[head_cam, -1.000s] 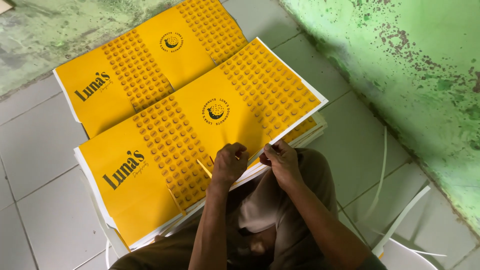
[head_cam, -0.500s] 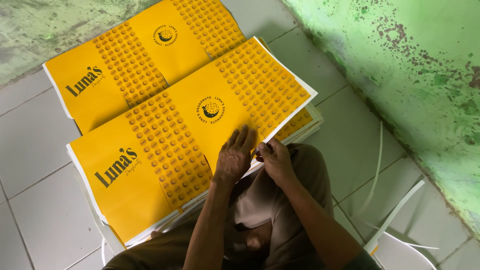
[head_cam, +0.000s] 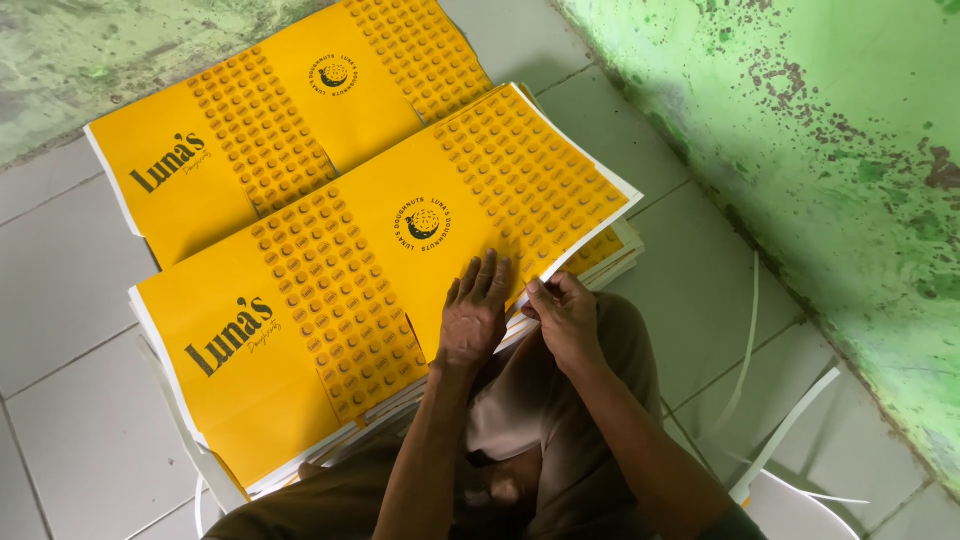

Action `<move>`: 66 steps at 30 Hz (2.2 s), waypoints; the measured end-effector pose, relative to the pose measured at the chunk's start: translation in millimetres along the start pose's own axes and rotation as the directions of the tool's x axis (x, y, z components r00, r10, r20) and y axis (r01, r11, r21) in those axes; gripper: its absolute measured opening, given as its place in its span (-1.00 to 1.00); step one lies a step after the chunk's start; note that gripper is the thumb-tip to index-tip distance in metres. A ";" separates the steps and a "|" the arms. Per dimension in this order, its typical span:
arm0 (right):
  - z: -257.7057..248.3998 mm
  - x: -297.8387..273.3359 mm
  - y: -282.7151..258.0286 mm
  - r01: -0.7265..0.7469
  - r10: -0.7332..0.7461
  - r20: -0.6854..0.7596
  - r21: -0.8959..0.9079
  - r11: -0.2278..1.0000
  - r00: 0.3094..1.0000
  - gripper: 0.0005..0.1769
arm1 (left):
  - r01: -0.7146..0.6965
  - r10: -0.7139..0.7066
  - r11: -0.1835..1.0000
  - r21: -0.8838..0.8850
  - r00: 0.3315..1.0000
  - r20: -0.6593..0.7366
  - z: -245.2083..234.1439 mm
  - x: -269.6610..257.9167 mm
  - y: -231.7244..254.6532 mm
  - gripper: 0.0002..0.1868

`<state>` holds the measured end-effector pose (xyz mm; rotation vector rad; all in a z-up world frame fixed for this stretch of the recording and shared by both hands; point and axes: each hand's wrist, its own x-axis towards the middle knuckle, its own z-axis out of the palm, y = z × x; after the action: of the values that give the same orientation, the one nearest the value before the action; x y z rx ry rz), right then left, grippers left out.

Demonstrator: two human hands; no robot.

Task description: Tearing off thin waste strips from the edges of printed cardboard sheets to prepare them for folding.

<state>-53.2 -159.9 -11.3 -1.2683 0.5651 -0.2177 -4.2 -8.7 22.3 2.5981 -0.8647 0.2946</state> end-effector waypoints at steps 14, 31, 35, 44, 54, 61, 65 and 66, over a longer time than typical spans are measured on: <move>17.8 -16.2 -74.3 -0.074 0.074 0.012 -0.029 0.997 0.997 -0.72 | 0.199 -0.202 0.976 -0.092 0.979 -0.022 -12.1 5.2 19.9 -0.67; 11.6 -3.0 -61.5 -0.274 0.250 0.114 0.355 0.894 0.962 -0.37 | 0.230 -0.276 0.957 -0.176 0.907 -0.317 -9.6 0.5 36.6 -0.84; -4.6 13.8 -26.9 -0.319 0.279 0.154 0.425 0.847 0.948 -0.41 | 0.234 -0.285 0.954 -0.186 0.900 -0.329 -5.8 0.7 36.4 -0.81; 13.5 -2.0 -65.0 -0.311 0.267 0.160 0.430 0.848 0.950 -0.44 | 0.206 -0.341 0.908 -0.365 0.870 -0.357 7.8 -0.8 37.3 -0.81; 5.2 10.1 -33.2 -0.254 0.231 0.105 0.401 0.880 0.967 -0.61 | 0.176 -0.332 0.865 -0.470 0.903 -0.273 11.8 -1.6 31.7 -0.63; -7.3 14.1 -67.3 -0.168 0.168 -0.019 -0.008 0.986 0.986 -0.58 | 0.156 -0.303 0.879 -0.450 0.912 -0.276 15.4 0.6 29.2 -0.60; -14.5 22.9 -91.4 -0.182 0.179 -0.057 -0.054 0.982 0.982 -0.49 | 0.169 -0.303 0.882 -0.440 0.919 -0.253 19.1 -2.9 31.8 -0.58; -16.7 26.0 -95.3 -0.169 0.163 -0.071 -0.080 0.982 0.984 -0.50 | 0.172 -0.291 0.898 -0.405 0.923 -0.251 22.5 -4.4 32.1 -0.58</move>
<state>-25.4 -214.3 68.1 -1.2934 0.7381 -0.0955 -25.6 -39.5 9.9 2.1889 -0.4384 0.4056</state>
